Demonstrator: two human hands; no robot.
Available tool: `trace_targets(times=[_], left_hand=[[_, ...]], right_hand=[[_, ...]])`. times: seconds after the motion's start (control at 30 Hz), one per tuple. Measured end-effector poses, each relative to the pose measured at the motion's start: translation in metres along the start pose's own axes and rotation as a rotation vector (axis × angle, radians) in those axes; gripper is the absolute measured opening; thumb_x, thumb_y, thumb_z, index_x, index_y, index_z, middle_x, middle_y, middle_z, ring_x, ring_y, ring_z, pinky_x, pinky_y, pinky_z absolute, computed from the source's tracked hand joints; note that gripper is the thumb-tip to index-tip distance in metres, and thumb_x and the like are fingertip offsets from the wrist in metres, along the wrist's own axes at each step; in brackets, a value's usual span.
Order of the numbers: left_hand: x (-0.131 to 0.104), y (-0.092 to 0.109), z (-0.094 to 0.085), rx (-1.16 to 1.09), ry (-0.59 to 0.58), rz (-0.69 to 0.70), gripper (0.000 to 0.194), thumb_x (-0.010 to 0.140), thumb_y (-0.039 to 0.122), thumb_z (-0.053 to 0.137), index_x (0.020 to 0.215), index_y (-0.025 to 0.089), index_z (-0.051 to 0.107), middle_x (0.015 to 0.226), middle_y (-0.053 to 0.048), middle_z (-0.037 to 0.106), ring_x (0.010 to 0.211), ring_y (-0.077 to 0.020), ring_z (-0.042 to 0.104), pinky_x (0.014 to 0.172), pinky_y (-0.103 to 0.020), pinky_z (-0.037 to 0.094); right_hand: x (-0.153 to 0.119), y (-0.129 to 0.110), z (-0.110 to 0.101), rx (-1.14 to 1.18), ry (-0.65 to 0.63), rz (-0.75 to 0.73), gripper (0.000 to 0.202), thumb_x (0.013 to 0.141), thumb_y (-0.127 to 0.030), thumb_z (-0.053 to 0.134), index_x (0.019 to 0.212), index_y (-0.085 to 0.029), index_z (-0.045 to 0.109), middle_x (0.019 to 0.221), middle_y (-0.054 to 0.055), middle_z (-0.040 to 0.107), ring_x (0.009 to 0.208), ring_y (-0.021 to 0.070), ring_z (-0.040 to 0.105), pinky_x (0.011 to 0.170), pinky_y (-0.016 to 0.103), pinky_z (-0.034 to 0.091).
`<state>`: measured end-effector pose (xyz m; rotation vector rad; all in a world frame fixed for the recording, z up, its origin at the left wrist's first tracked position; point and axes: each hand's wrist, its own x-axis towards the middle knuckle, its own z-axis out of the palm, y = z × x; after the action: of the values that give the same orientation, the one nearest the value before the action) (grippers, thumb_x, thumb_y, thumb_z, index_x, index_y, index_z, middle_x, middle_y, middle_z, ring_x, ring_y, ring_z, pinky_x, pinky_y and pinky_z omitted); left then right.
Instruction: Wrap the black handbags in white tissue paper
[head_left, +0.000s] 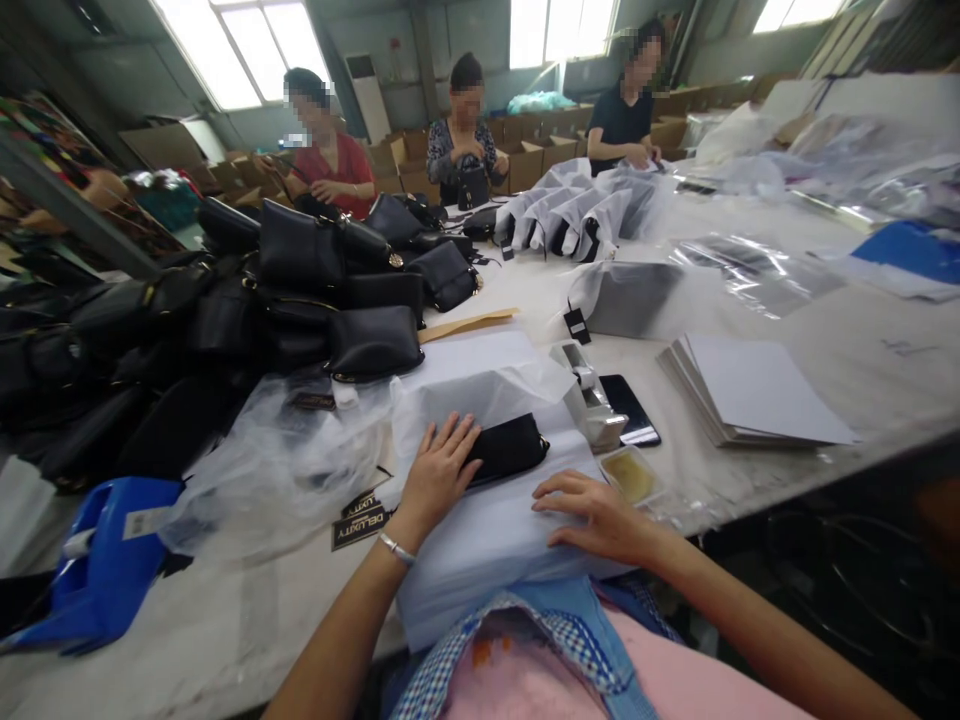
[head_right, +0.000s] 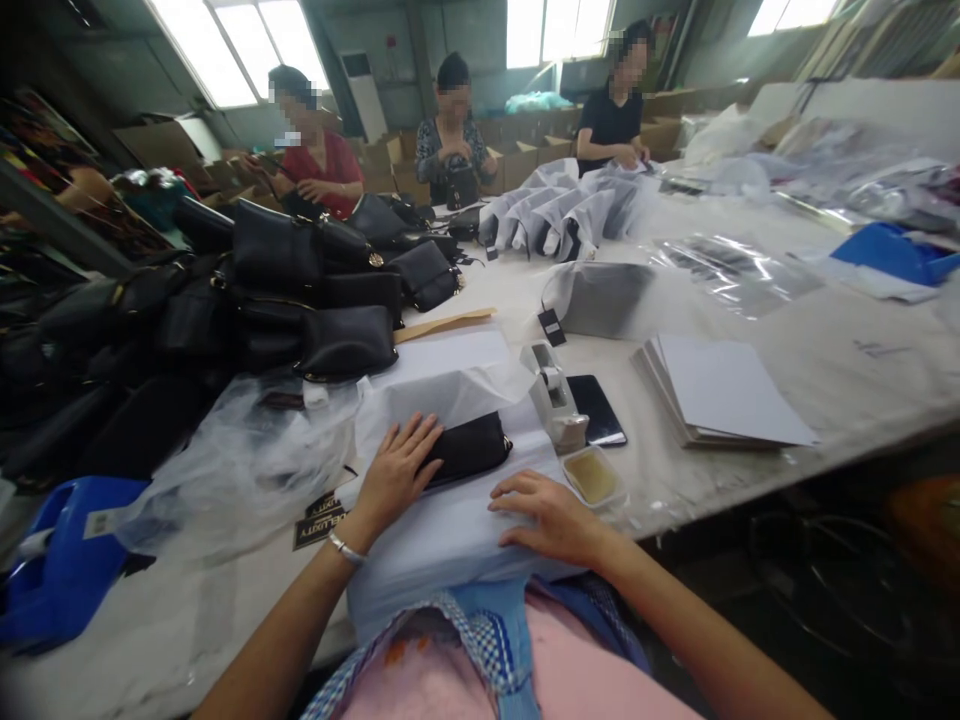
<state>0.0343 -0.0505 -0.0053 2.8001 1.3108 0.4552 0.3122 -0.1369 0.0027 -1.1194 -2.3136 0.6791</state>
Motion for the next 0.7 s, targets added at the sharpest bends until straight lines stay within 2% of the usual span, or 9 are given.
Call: trace_targets(times=[0.23, 0.53, 0.6, 0.7], left_hand=[[-0.001, -0.001, 0.000, -0.021, 0.006, -0.002, 0.049, 0.099, 0.034, 0.045, 0.146, 0.022, 0.041, 0.155, -0.006, 0.040, 0.147, -0.0266, 0.027, 0.119, -0.052, 0.023], [0.000, -0.001, -0.002, -0.009, 0.013, 0.009, 0.049, 0.098, 0.035, 0.047, 0.145, 0.022, 0.043, 0.155, -0.004, 0.040, 0.146, -0.0258, 0.029, 0.118, -0.051, 0.027], [0.001, -0.001, -0.002, -0.009, 0.009, 0.009, 0.049, 0.098, 0.035, 0.048, 0.145, 0.022, 0.043, 0.155, -0.004, 0.039, 0.146, -0.0259, 0.029, 0.118, -0.052, 0.028], [0.001, -0.002, -0.002, -0.016, 0.002, 0.013, 0.050, 0.098, 0.036, 0.048, 0.145, 0.022, 0.043, 0.155, -0.005, 0.039, 0.146, -0.0264, 0.030, 0.117, -0.052, 0.028]], right_hand=[[-0.004, 0.005, 0.019, 0.058, -0.042, 0.090, 0.023, 0.081, -0.040, 0.075, 0.099, -0.026, 0.075, 0.099, 0.004, 0.071, 0.098, 0.0192, 0.064, 0.089, 0.030, 0.050], [0.004, 0.008, 0.016, 0.149, -0.112, 0.110, 0.023, 0.093, -0.038, 0.059, 0.091, -0.024, 0.077, 0.091, 0.004, 0.073, 0.088, 0.0162, 0.067, 0.083, 0.027, 0.051], [0.004, 0.006, 0.014, 0.119, -0.093, 0.094, 0.023, 0.094, -0.035, 0.058, 0.090, -0.023, 0.076, 0.091, 0.004, 0.072, 0.087, 0.0162, 0.066, 0.081, 0.028, 0.051], [-0.005, 0.000, 0.014, 0.050, -0.028, -0.020, 0.021, 0.095, -0.033, 0.056, 0.095, -0.022, 0.074, 0.095, 0.005, 0.072, 0.089, 0.0166, 0.064, 0.083, 0.030, 0.050]])
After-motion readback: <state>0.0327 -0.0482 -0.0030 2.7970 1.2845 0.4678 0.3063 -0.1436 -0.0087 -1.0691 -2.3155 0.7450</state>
